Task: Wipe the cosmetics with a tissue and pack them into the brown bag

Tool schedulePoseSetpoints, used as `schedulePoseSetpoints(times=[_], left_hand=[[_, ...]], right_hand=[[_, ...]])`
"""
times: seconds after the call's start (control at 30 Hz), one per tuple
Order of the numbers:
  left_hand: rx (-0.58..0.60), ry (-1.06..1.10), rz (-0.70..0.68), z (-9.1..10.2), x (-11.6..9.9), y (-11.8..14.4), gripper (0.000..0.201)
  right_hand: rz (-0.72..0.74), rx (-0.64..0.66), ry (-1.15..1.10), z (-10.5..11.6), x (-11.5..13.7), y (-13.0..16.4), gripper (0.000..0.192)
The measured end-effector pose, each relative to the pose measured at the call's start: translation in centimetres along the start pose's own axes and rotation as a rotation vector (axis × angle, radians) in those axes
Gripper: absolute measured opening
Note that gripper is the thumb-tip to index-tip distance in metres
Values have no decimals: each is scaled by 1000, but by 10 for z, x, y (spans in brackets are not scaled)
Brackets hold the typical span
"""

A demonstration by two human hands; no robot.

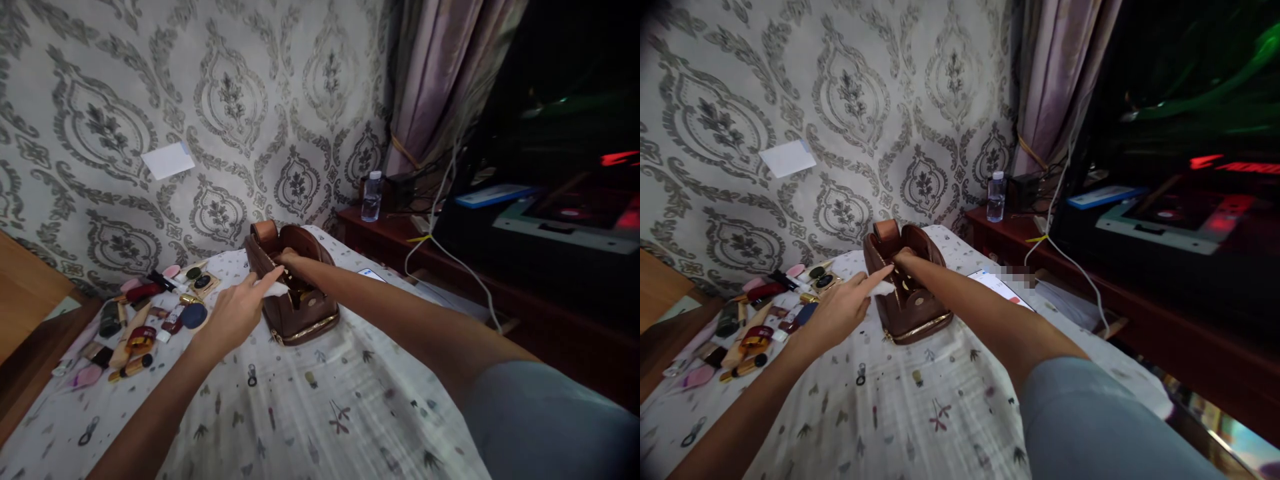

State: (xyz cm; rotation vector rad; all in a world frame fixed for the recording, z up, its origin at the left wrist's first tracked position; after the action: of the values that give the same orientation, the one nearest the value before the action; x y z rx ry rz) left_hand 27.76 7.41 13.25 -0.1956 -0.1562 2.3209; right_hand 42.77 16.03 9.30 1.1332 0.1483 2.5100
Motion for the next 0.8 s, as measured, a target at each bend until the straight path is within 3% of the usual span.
schedulePoseSetpoints(times=[0.1, 0.23, 0.4, 0.43, 0.5, 0.6, 0.63, 0.7, 0.8], left_hand=[[59, -102, 34, 4, -8, -8, 57], [68, -101, 34, 3, 1, -2, 38], [-32, -16, 57, -9, 12, 7, 47], [-45, -3, 59, -12, 12, 8, 49], [-63, 13, 64, -16, 11, 7, 51], [-86, 25, 52, -20, 11, 8, 53], [-94, 36, 42, -21, 11, 8, 54], [-109, 62, 21, -23, 12, 9, 55], [-126, 80, 12, -27, 12, 8, 56]], right_hand=[[-24, -23, 1, 5, -1, 6, 17], [31, -142, 4, 20, -3, 14, 12], [157, -164, 77, 32, -5, 27, 20], [191, -127, 97, 31, -5, 32, 18], [303, 75, 168, 24, -6, 44, 7], [542, 551, 338, 6, -13, 74, 25], [613, 632, 376, 4, -17, 83, 31], [726, 670, 425, 6, -22, 99, 38], [841, 621, 552, 11, -29, 116, 37]])
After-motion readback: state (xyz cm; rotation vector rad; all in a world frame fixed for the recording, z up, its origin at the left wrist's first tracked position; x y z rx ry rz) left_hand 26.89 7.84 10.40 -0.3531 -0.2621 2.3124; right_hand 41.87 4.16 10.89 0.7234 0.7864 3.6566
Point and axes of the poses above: each hand's wrist, its own y-axis away from the middle knuckle, its own z-axis out of the back of the hand, x = y × z, the point moved 5 cm from there along -y, towards the middle knuckle, and after that the axes turned 11 degrees about y, right-handed, at the moved point
